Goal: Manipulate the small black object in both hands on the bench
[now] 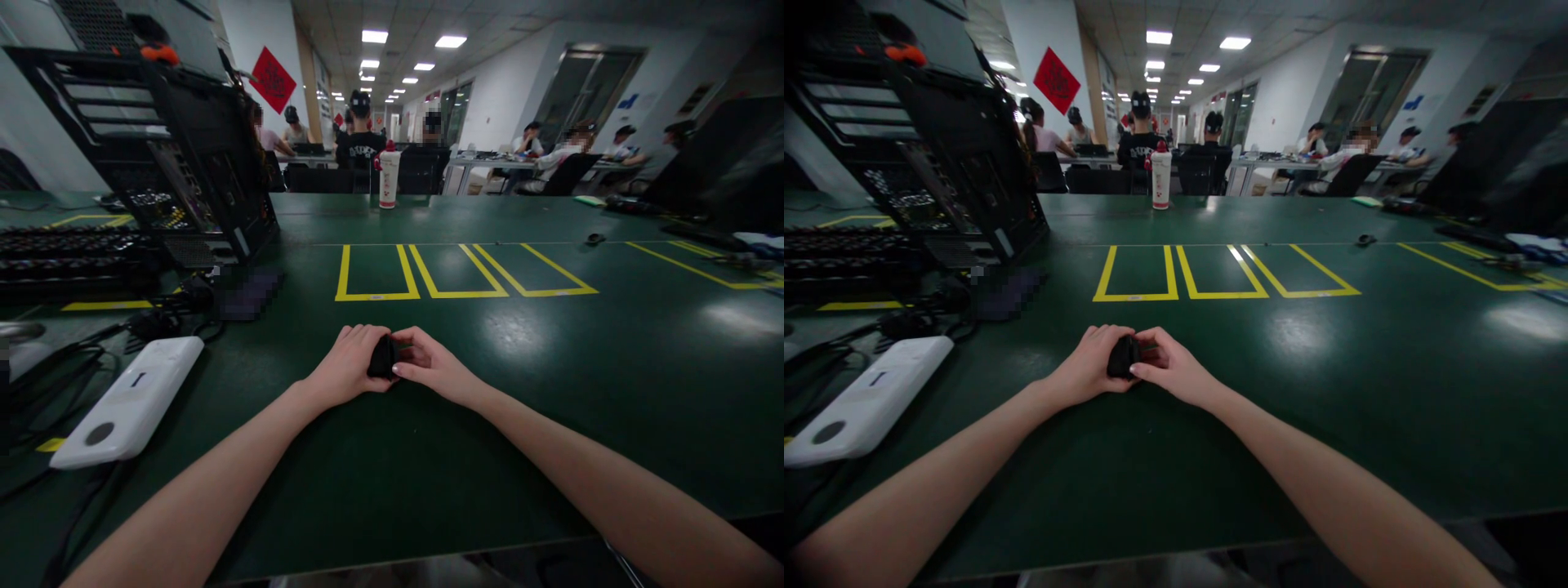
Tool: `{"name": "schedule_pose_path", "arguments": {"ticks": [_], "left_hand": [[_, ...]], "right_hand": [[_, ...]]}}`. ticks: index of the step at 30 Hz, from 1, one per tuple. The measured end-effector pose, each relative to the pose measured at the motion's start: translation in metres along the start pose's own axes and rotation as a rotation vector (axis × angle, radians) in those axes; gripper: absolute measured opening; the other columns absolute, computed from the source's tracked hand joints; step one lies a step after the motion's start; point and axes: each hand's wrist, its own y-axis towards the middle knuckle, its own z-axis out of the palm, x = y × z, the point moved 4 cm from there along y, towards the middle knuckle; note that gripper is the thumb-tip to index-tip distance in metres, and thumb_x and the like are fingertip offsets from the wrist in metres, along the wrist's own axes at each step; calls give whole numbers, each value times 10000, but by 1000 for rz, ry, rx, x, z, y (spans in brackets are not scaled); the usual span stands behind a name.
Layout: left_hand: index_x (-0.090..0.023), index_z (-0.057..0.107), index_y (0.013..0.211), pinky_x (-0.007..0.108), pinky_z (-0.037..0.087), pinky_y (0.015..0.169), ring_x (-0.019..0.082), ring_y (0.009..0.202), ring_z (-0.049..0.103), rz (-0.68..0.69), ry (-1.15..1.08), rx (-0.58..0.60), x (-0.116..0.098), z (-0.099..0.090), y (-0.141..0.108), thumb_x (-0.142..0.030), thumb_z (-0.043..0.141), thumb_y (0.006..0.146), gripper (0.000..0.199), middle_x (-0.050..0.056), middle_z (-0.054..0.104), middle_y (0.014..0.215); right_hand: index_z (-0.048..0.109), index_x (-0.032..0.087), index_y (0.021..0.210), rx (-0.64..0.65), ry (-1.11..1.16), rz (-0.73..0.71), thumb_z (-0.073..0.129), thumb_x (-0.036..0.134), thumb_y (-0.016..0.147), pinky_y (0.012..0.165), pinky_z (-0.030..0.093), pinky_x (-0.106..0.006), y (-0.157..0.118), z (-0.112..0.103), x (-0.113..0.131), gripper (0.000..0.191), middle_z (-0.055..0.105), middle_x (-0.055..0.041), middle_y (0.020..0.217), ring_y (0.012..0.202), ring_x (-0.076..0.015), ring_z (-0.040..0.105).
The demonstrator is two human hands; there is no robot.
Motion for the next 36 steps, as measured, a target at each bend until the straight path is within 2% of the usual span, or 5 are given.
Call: {"name": "schedule_pose_path", "arguments": {"ticks": [8, 14, 19, 26, 36], "left_hand": [[-179, 389, 1107, 362, 360, 771, 237, 907, 508, 5, -1, -6, 0, 0, 0, -349, 654, 648, 557, 68, 534, 1016], [-173, 394, 1104, 355, 358, 767, 232, 905, 505, 8, 5, -18, 0, 1, 1, -343, 659, 642, 560, 65, 536, 1010], [-158, 392, 1109, 355, 360, 767, 234, 908, 503, 10, 20, -8, 0, 1, 0, -305, 682, 616, 591, 72, 534, 1011], [-173, 387, 1118, 363, 360, 776, 236, 923, 508, 2, -14, -1, -1, 0, 1, -361, 642, 665, 552, 75, 533, 1027], [-179, 387, 1128, 375, 360, 796, 241, 949, 503, 3, -33, 35, -3, -5, 0, -350, 631, 680, 538, 77, 528, 1054]], "right_hand": [[447, 220, 979, -50, -1, -18, 580, 205, 757, 874, 453, -376, 0, 0, -2, 259, 496, -26, 1042, 1011, -174, 527], [419, 215, 1088, -51, -32, -9, 557, 190, 771, 907, 430, -379, 0, 2, 1, 346, 473, -51, 1109, 1038, -173, 503], [420, 209, 1073, -16, -38, -37, 604, 160, 730, 930, 408, -384, -1, 1, -1, 392, 472, -44, 1104, 1036, -167, 503], [431, 228, 1026, -51, -10, 2, 558, 244, 777, 836, 475, -377, -1, 1, -1, 280, 491, -36, 1067, 1002, -182, 533], [424, 214, 1089, -39, -67, 9, 542, 196, 781, 891, 454, -384, -2, 2, 4, 330, 481, -49, 1099, 1017, -176, 524]]}}
